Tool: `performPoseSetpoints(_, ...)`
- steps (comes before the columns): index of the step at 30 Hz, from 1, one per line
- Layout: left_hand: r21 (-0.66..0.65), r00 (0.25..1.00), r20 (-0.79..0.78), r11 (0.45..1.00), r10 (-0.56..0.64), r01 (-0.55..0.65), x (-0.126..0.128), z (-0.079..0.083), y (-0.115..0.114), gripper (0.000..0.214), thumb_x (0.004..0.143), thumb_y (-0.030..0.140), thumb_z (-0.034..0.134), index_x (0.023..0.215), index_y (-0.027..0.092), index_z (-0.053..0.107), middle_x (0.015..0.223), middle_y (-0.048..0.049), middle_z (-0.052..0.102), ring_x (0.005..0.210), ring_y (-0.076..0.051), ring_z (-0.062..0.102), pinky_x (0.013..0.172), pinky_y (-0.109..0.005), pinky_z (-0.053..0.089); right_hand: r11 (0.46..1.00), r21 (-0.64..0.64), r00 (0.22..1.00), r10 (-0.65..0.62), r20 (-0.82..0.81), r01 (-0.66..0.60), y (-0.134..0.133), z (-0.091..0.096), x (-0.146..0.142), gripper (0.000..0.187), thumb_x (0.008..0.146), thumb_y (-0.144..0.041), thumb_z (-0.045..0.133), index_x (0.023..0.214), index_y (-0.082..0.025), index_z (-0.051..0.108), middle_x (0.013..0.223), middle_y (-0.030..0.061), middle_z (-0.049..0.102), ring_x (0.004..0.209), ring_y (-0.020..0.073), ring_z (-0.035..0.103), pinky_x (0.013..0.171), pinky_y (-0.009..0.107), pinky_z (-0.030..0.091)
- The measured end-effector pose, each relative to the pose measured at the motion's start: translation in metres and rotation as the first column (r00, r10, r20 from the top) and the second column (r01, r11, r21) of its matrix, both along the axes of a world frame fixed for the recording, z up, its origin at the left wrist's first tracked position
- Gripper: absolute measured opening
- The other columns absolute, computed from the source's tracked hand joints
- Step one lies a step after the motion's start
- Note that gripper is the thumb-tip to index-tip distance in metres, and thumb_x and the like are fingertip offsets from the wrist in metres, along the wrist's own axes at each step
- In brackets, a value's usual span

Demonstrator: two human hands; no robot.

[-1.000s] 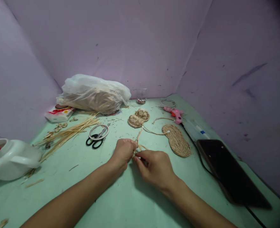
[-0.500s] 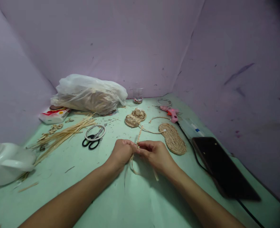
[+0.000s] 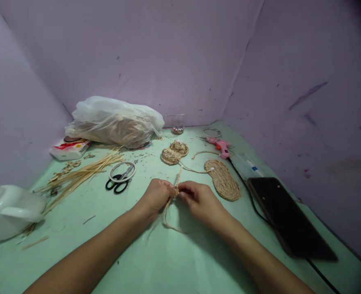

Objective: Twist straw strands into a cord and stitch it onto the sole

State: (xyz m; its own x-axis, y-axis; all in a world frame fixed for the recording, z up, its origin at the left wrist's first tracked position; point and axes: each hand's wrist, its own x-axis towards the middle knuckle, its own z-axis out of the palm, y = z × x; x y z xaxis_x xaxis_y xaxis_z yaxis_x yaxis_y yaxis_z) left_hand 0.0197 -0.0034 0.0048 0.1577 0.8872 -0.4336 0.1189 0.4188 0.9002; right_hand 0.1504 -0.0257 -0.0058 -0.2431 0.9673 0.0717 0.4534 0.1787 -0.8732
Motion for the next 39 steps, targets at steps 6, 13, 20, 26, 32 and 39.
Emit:
performPoseSetpoints(6, 0.064, 0.998, -0.025, 0.996, -0.060, 0.062, -0.002, -0.004, 0.001, 0.004, 0.048, 0.012, 0.051, 0.044, 0.012, 0.049, 0.038, 0.0000, 0.049, 0.039, -0.007, 0.039, 0.042, -0.020, 0.026, 0.834, -0.537, 0.795, -0.240, -0.558, -0.125, 0.001, -0.003, -0.010, 0.017, 0.063, -0.027, 0.062, 0.065, -0.011, 0.059, 0.057, -0.0011, 0.054, 0.042, 0.0049, 0.044, 0.047, 0.022, 0.043)
performPoseSetpoints(13, 0.191, 0.934, -0.338, 0.963, -0.116, 0.189, -0.009, -0.006, 0.007, 0.006, 0.051, 0.015, 0.051, 0.048, 0.012, 0.054, 0.042, -0.0007, 0.051, 0.042, -0.008, 0.038, 0.045, -0.022, 0.028, 0.812, -0.580, 0.802, -0.387, -0.455, 0.063, 0.002, -0.007, -0.014, 0.019, 0.056, -0.026, 0.065, 0.050, -0.012, 0.053, 0.040, -0.0029, 0.051, 0.030, 0.0046, 0.038, 0.029, 0.018, 0.035)
performPoseSetpoints(20, 0.439, 0.750, -0.660, 0.833, 0.044, 0.336, -0.008, 0.001, -0.007, 0.017, 0.066, 0.020, 0.046, 0.058, 0.017, 0.061, 0.054, -0.0027, 0.060, 0.051, -0.013, 0.050, 0.049, -0.024, 0.031, 0.796, -0.588, 0.695, -0.504, -0.513, 0.144, 0.004, -0.010, -0.019, 0.014, 0.053, -0.024, 0.062, 0.053, -0.011, 0.056, 0.041, -0.0019, 0.053, 0.031, 0.0048, 0.040, 0.031, 0.018, 0.035)
performPoseSetpoints(26, 0.477, 0.469, -0.870, 0.501, 0.152, 0.722, -0.002, 0.002, -0.031, 0.024, 0.076, 0.016, 0.038, 0.075, 0.014, 0.062, 0.066, -0.0102, 0.063, 0.058, -0.019, 0.056, 0.052, -0.028, 0.033, 0.787, -0.592, 0.695, -0.522, -0.494, 0.171, 0.003, -0.007, -0.017, 0.010, 0.053, -0.020, 0.061, 0.053, -0.011, 0.058, 0.034, -0.0044, 0.046, 0.031, 0.0044, 0.036, 0.031, 0.017, 0.023)
performPoseSetpoints(32, 0.322, 0.346, -0.938, 0.387, 0.008, 0.864, 0.003, 0.006, -0.045, 0.026, 0.068, 0.009, 0.041, 0.083, 0.011, 0.063, 0.073, -0.0143, 0.064, 0.063, -0.024, 0.058, 0.055, -0.031, 0.037, 0.786, -0.605, 0.655, -0.527, -0.542, 0.131, 0.004, -0.006, -0.011, 0.020, 0.053, -0.026, 0.067, 0.062, -0.010, 0.061, 0.046, -0.0025, 0.054, 0.032, 0.0015, 0.030, 0.034, 0.017, 0.018)
performPoseSetpoints(39, 0.406, 0.847, -0.529, 0.891, 0.046, 0.205, -0.011, 0.033, -0.020, 0.021, 0.070, 0.024, 0.049, 0.082, 0.014, 0.063, 0.064, -0.0047, 0.063, 0.042, -0.011, 0.050, 0.046, -0.024, 0.037, 0.802, -0.598, 0.692, -0.443, -0.570, 0.021, 0.002, -0.003, -0.011, 0.021, 0.057, -0.030, 0.066, 0.055, -0.013, 0.055, 0.032, -0.0098, 0.035, 0.030, 0.0012, 0.018, 0.034, 0.018, 0.009)
